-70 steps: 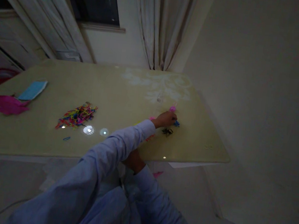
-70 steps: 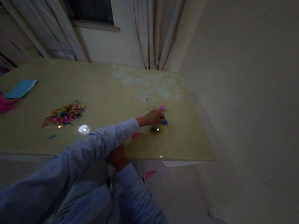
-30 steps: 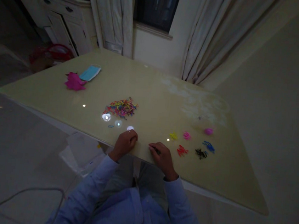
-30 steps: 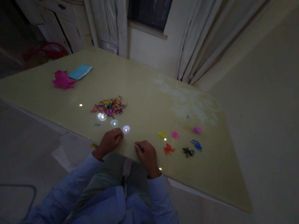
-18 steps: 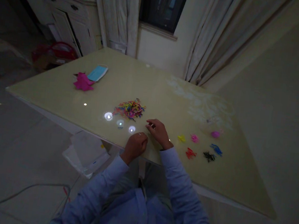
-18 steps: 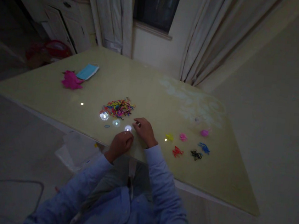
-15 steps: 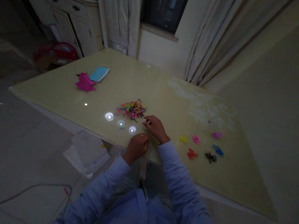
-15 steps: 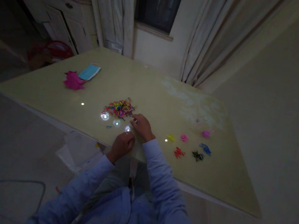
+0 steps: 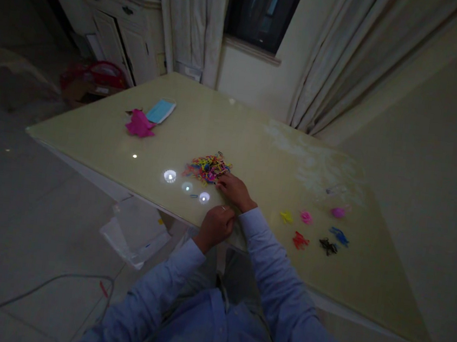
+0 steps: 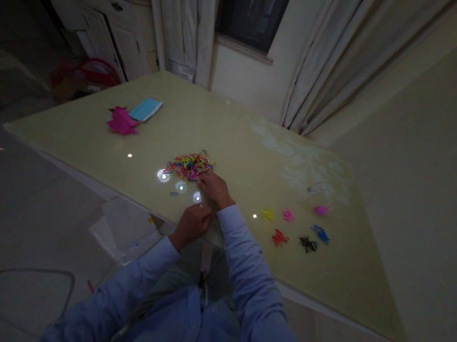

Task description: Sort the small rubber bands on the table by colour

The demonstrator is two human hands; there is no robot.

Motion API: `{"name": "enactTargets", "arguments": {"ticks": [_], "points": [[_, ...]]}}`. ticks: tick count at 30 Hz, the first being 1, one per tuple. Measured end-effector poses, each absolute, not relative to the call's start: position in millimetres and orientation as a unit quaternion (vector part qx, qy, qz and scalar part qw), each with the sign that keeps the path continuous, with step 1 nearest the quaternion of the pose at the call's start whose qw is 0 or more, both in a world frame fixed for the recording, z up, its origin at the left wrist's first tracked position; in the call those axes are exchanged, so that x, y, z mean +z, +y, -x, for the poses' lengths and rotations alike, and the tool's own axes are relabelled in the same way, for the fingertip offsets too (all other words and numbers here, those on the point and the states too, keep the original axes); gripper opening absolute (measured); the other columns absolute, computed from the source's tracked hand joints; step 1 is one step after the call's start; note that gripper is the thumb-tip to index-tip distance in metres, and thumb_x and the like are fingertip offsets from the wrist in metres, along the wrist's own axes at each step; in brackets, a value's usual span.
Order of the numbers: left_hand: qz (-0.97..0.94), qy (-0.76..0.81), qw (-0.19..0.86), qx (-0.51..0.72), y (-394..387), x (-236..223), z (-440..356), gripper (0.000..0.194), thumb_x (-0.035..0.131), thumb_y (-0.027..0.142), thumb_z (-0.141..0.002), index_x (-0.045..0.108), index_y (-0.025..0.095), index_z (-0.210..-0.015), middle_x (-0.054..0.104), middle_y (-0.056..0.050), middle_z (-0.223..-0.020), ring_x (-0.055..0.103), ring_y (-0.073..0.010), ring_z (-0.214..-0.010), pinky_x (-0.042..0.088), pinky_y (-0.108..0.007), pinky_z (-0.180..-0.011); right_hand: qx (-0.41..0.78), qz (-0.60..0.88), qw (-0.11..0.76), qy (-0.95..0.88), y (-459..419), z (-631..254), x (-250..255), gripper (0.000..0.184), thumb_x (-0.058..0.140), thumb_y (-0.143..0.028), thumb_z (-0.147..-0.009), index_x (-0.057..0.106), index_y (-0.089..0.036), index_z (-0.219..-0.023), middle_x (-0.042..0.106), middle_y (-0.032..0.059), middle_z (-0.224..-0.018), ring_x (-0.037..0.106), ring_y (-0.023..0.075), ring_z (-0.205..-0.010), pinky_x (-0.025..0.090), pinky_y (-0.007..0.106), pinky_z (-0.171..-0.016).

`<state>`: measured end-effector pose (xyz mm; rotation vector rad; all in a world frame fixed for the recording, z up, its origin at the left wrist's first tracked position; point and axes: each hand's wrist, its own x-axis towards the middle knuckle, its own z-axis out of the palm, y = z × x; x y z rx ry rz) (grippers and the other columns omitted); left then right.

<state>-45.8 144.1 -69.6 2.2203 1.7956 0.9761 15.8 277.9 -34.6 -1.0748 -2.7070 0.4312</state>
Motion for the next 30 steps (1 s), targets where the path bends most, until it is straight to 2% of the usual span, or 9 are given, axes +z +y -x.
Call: {"name": "enactTargets", "arguments": {"ticks": [8, 20, 25, 30], "points": [[-0.738, 0.589, 0.078, 0.319, 143.8, -64.6, 46.9, 0.019, 0.046, 0.007, -0.081, 0.057, 0.018, -0.071, 0.059, -0.005, -0.071, 0.056, -0.0172, -0.071, 0.041, -0.028, -0.067, 0.180, 0.403, 0.193, -0.877, 292.4, -20.6, -37.3, 0.017, 0.056, -0.022, -0.093, 0.072, -0.017, -0.097, 0.066, 0.0081, -0.097, 0.058, 0.0181, -0.092, 0.044, 0.028, -0.084], [-0.737, 0.586, 0.075, 0.327, 142.9, -64.5, 47.1, 0.020, 0.045, 0.008, -0.082, 0.057, 0.018, -0.070, 0.060, -0.005, -0.070, 0.056, -0.0167, -0.070, 0.041, -0.028, -0.067, 0.213, 0.399, 0.248, -0.857, 303.9, -30.1, -53.0, 0.020, 0.055, -0.017, -0.093, 0.073, -0.016, -0.101, 0.068, 0.0078, -0.095, 0.060, 0.0173, -0.091, 0.045, 0.028, -0.086], [-0.738, 0.587, 0.080, 0.323, 142.7, -64.6, 47.5, 0.020, 0.044, 0.008, -0.082, 0.057, 0.018, -0.070, 0.060, -0.006, -0.071, 0.056, -0.0171, -0.070, 0.041, -0.029, -0.067, 0.201, 0.417, 0.225, -0.857, 307.0, -28.1, -52.5, 0.025, 0.053, -0.017, -0.094, 0.072, -0.018, -0.111, 0.062, 0.0083, -0.101, 0.059, 0.0165, -0.094, 0.045, 0.027, -0.088], [-0.734, 0.592, 0.065, 0.327, 142.8, -65.7, 47.2, 0.021, 0.044, 0.008, -0.082, 0.057, 0.018, -0.069, 0.058, -0.005, -0.069, 0.054, -0.0167, -0.068, 0.040, -0.029, -0.065, 0.202, 0.406, 0.171, -0.874, 308.7, -24.6, -49.6, 0.026, 0.058, -0.015, -0.091, 0.072, -0.021, -0.111, 0.058, 0.0065, -0.101, 0.056, 0.0156, -0.093, 0.044, 0.025, -0.086]]}}
